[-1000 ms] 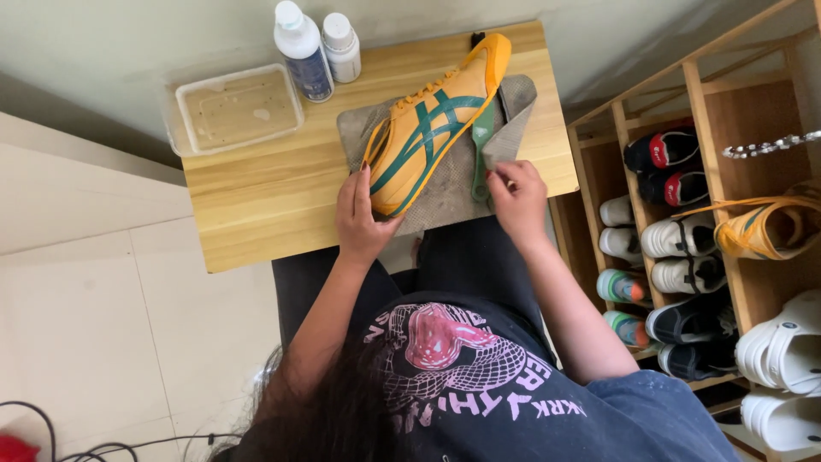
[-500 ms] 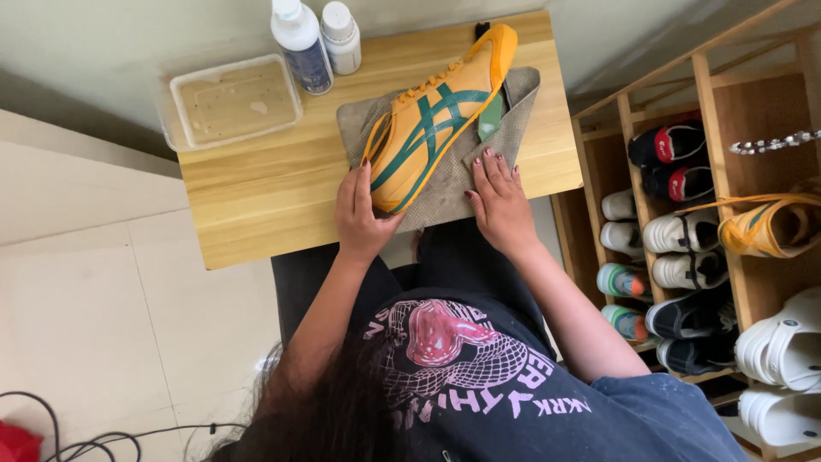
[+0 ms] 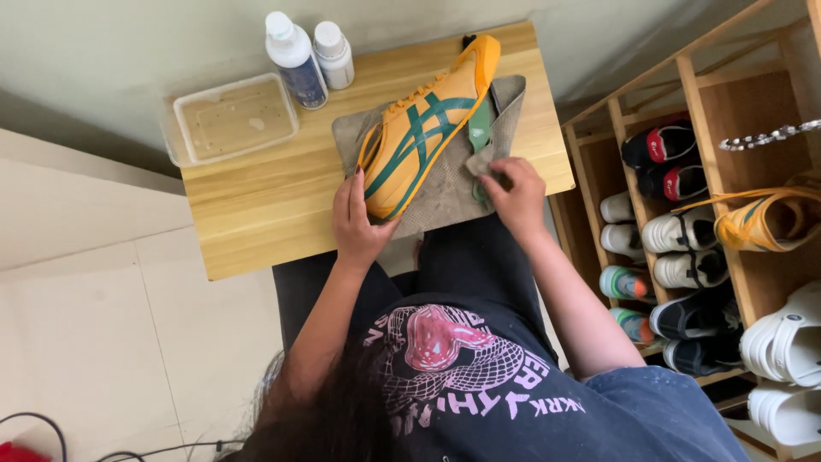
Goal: The person cleans a yellow and green sneaker on a wooden table. They first use a black brush to scrub the upper, then switch to a green brush dipped in a liquid container to scrub the same areas repeatedly.
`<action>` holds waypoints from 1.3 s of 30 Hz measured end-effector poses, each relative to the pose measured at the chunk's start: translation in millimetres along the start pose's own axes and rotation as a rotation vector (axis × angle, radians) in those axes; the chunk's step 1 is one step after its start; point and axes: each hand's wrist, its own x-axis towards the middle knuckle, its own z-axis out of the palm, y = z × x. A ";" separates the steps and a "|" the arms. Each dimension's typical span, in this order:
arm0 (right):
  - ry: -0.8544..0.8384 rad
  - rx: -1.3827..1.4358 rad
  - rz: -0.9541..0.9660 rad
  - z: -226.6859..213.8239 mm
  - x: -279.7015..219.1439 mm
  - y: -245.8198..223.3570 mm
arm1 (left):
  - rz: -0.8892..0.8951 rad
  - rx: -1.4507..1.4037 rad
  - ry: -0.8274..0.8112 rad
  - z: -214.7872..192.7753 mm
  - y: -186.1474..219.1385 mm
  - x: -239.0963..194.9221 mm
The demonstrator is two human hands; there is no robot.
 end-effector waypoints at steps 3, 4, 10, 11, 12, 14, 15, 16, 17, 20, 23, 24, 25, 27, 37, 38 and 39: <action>-0.010 0.043 0.259 -0.8 8.5 3.9 | 0.001 0.003 0.001 0.9 1.0 0.3; -0.004 0.133 0.372 -0.3 10.2 5.9 | -0.007 0.009 0.001 0.4 1.4 0.6; 0.239 0.618 0.612 -4.5 16.9 -6.6 | -0.007 0.014 -0.004 -1.0 -0.1 -0.1; 0.274 0.601 0.563 -6.9 17.0 -11.3 | -0.002 0.020 -0.005 -0.1 -0.3 -0.4; 0.277 0.598 0.565 -6.9 19.1 -16.5 | -0.002 0.016 -0.007 0.5 -0.1 0.0; 0.247 0.375 0.337 -5.6 24.0 -27.8 | -0.007 0.028 -0.002 0.3 -0.2 0.7; 0.246 0.374 0.338 -1.3 25.7 -24.2 | -0.008 0.027 -0.002 0.6 1.5 1.2; 0.235 0.267 0.238 3.8 28.8 -20.9 | -0.014 0.010 0.001 0.8 2.6 2.4; 0.223 0.161 0.138 8.9 32.0 -17.9 | -0.019 -0.008 0.004 0.6 3.6 3.7; 0.178 0.001 -0.018 7.0 46.6 -38.5 | -0.015 -0.024 0.015 -0.9 2.2 4.6; 0.191 -0.096 -0.144 24.8 54.7 -42.8 | -0.020 -0.020 0.036 -1.2 5.2 8.7; 0.191 -0.097 -0.144 31.5 52.9 -42.8 | -0.020 -0.022 0.036 1.0 3.6 7.4; 0.141 -0.170 -0.142 38.2 51.0 -42.7 | -0.018 -0.010 0.049 3.4 2.0 5.9; 0.084 -0.240 -0.139 46.6 43.8 -41.7 | -0.022 0.005 0.058 3.6 2.4 2.7; 0.141 -0.390 -0.327 38.3 17.7 -35.7 | -0.016 0.006 0.053 1.7 1.3 2.8; 0.169 -0.345 -0.319 36.0 15.7 -35.8 | -0.009 0.008 0.044 0.2 0.9 3.7; 0.171 -0.345 -0.319 33.9 14.5 -31.4 | -0.007 0.007 0.045 2.1 0.4 2.6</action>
